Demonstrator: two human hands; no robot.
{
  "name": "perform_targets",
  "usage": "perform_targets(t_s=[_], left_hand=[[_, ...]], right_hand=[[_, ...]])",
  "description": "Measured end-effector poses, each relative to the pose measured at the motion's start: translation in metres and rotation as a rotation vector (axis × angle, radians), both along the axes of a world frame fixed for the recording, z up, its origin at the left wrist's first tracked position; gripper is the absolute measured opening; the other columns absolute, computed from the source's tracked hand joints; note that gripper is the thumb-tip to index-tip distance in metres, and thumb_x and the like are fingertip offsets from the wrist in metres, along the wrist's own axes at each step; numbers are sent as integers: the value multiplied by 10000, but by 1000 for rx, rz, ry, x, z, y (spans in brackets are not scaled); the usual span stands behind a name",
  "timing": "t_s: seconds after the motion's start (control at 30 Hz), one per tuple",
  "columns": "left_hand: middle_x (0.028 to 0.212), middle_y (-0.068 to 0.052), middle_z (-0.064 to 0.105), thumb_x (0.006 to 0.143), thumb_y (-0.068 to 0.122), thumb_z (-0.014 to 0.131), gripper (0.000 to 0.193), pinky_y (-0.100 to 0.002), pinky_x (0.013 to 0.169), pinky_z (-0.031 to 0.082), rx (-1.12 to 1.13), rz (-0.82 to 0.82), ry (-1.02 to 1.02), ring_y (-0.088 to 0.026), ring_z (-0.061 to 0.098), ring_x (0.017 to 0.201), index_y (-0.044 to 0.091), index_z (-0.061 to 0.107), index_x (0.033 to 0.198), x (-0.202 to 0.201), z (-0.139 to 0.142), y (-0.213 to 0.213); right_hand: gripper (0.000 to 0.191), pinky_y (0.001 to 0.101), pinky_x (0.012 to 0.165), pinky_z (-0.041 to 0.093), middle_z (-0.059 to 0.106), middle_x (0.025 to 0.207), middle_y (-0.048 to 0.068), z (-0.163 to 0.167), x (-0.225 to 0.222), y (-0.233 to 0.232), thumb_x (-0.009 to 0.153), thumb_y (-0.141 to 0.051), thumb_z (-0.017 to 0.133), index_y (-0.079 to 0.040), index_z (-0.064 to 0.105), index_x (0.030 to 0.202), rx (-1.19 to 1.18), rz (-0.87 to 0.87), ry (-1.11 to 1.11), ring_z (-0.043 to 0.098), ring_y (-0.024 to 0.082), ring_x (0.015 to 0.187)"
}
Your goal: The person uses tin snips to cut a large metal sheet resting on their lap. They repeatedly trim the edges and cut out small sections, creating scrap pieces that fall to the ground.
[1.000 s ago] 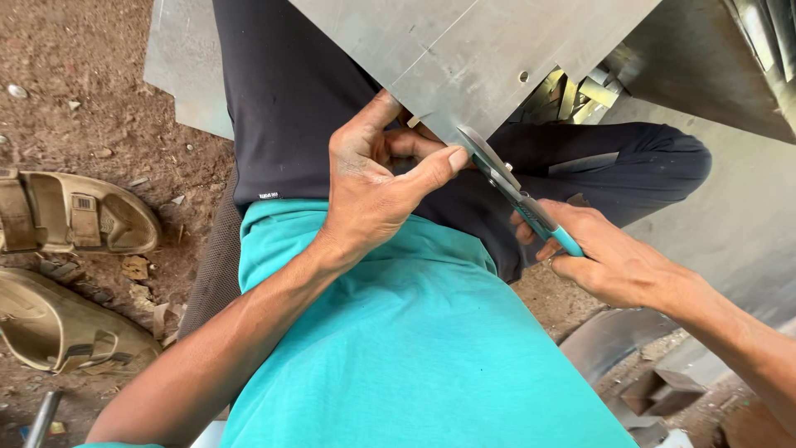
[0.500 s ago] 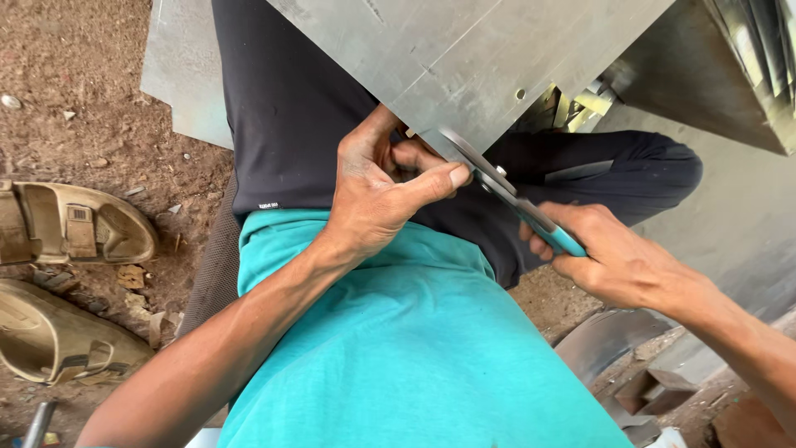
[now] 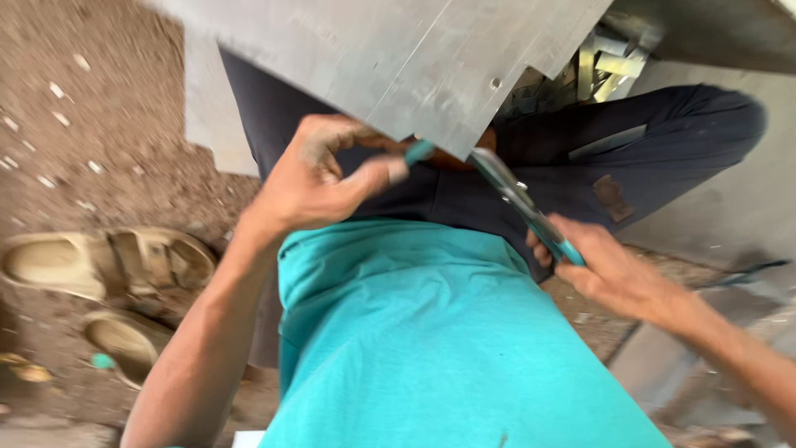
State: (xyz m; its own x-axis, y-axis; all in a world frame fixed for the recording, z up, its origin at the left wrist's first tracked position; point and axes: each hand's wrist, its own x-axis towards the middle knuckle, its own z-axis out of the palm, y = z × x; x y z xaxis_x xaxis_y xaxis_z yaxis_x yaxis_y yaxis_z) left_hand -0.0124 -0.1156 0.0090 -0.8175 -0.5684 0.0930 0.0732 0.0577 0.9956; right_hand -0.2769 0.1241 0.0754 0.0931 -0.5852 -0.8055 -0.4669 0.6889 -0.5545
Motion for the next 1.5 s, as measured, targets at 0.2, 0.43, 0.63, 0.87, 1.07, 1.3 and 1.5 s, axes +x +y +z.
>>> perform_targets(t_s=[0.2,0.43,0.63,0.87,1.07,1.3,1.5], left_hand=[[981,-101,749,984,100,799,171,-314,794,632,699,52,-50,-191,726,883,-29,737,1078,-56,-22,12],[1086,-109,780,1004,103,754,187,-312,941,630,659,-64,-45,-171,752,988,-25,756,1141,-189,-22,99],[1171,-92,776,1080,145,704,188,-340,1038,641,530,-139,-26,-183,762,1094,9,745,1204,-192,-18,106],[1139,-91,775,1058,147,735,195,-342,1018,632,588,-92,-36,-187,754,1066,1,750,1187,-188,-28,107],[1079,-122,756,1038,131,770,220,-341,966,624,713,52,-47,-204,744,1005,-49,739,1160,-162,-19,79],[1079,-156,784,1035,207,707,274,-395,912,679,666,-116,-135,-242,791,1023,-36,739,1160,-147,-16,65],[1054,-156,788,1031,194,714,246,-396,924,688,666,-117,-123,-245,795,1013,-29,745,1132,-149,-15,61]], right_hand=[[511,314,771,516,678,1001,53,-19,31,70,746,-108,504,-67,586,1249,-1,-664,-105,600,161,821],[464,311,623,488,618,898,62,-26,49,78,721,-124,500,-38,574,1171,-204,-1049,-114,558,143,748],[401,327,616,484,598,776,81,-34,55,71,689,-139,493,-13,580,1060,-224,-1049,51,549,162,669],[280,343,603,493,594,722,89,-50,61,67,691,-134,478,-14,594,916,-238,-1068,77,554,166,652],[401,343,647,492,618,853,80,-36,47,74,663,-133,507,-37,577,1046,-122,-935,-22,554,185,708],[468,369,731,537,638,907,90,-12,13,71,640,-109,508,-54,558,1102,23,-670,23,636,185,849],[326,393,656,577,652,798,114,-24,-2,91,669,-120,498,-23,598,964,85,-574,85,653,201,738]])
